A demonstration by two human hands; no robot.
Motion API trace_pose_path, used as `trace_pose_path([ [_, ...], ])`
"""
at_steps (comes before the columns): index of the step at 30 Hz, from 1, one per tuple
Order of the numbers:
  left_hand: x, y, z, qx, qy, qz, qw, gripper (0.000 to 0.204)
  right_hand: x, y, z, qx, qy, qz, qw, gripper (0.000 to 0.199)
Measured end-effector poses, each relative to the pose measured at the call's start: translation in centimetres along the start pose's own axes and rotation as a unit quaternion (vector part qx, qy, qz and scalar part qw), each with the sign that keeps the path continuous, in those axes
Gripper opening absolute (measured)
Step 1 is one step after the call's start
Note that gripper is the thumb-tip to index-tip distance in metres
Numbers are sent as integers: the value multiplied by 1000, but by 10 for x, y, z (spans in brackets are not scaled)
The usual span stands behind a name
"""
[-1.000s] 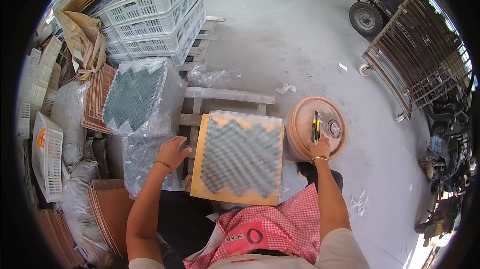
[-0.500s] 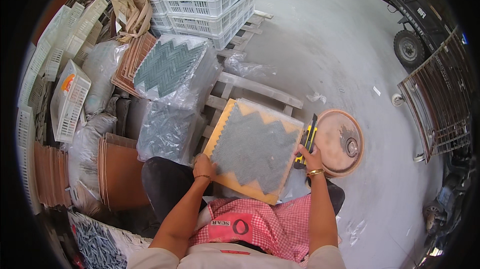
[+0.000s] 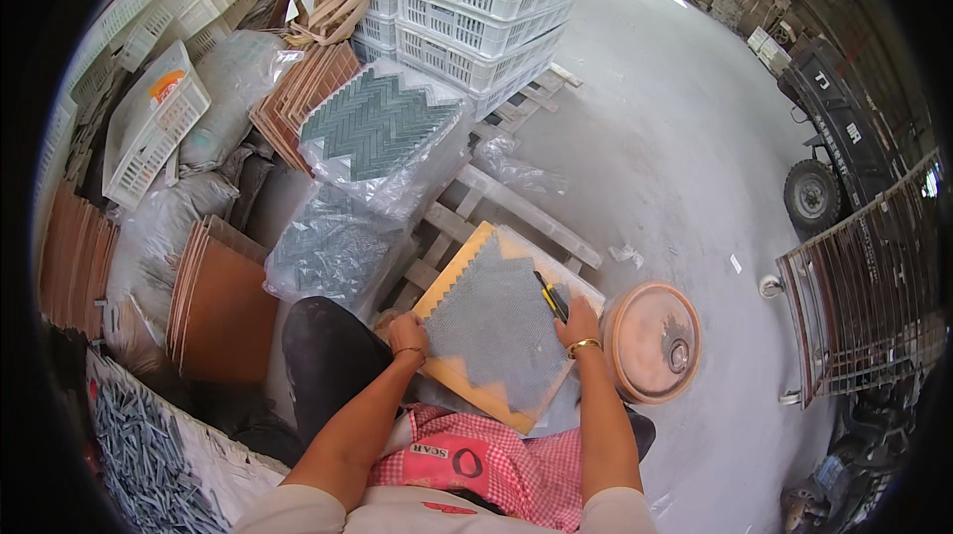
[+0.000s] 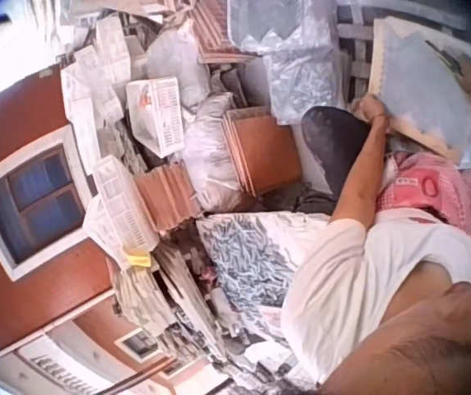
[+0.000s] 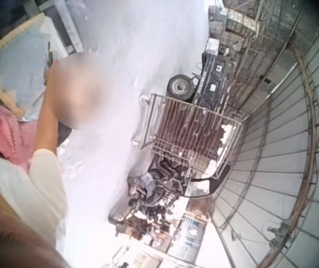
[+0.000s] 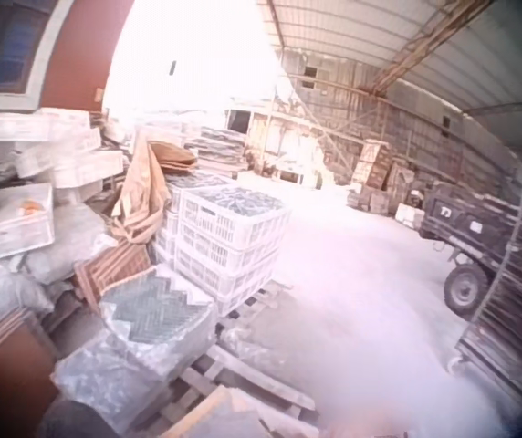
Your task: The person uses a utility knife to cut a gray mosaic tile sheet placed on a yellow foam board. They repeatedly score and snap the tile, then stack the cut pieces with other finished tiles nearby.
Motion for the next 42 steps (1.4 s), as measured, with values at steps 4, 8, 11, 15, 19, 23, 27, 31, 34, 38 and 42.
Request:
trace_pose_path([
  [4, 16, 6, 21, 24, 15, 52, 998, 7, 1, 2, -24, -23, 43, 7, 999, 34],
  [8, 38, 10, 65, 2, 89, 93, 992, 7, -3, 4, -60, -10, 65, -6, 998, 34],
  [11, 65, 23, 98, -27, 168, 83, 982, 8, -12, 2, -98, -40, 142, 23, 989, 35],
  [15, 89, 55, 126, -110, 301, 18, 947, 8, -16, -2, -144, -27, 168, 113, 979, 33],
  [19, 85, 61, 136, -176, 307, -67, 933, 9, -9, -12, -135, 23, 236, 410, 881, 29],
  [23, 79, 50, 133, -141, 290, -125, 938, 9, -69, -27, -89, -82, 221, 548, 803, 25],
  [27, 80, 47, 126, -103, 267, -163, 944, 8, -100, -11, -58, -169, 219, 620, 734, 23],
  [31, 84, 41, 121, -79, 235, -107, 963, 8, -110, 0, -44, -173, 218, 616, 737, 21],
  [34, 79, 44, 125, -110, 205, -109, 966, 6, -112, 10, -36, -169, 212, 601, 752, 21],
  [38, 79, 44, 129, -150, 186, -123, 963, 4, -112, 15, -28, -158, 220, 584, 765, 20],
  [42, 80, 44, 131, -169, 185, -131, 959, 4, -114, 16, -18, -177, 208, 550, 789, 18],
])
Point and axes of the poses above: each hand's wrist, its own z-axis towards the middle knuckle, its own y-axis out of the palm, x = y × z, the point moved 4 cm from there along z, towards the middle knuckle, and after that the axes turned 6 degrees about y, right-handed, at the moved point
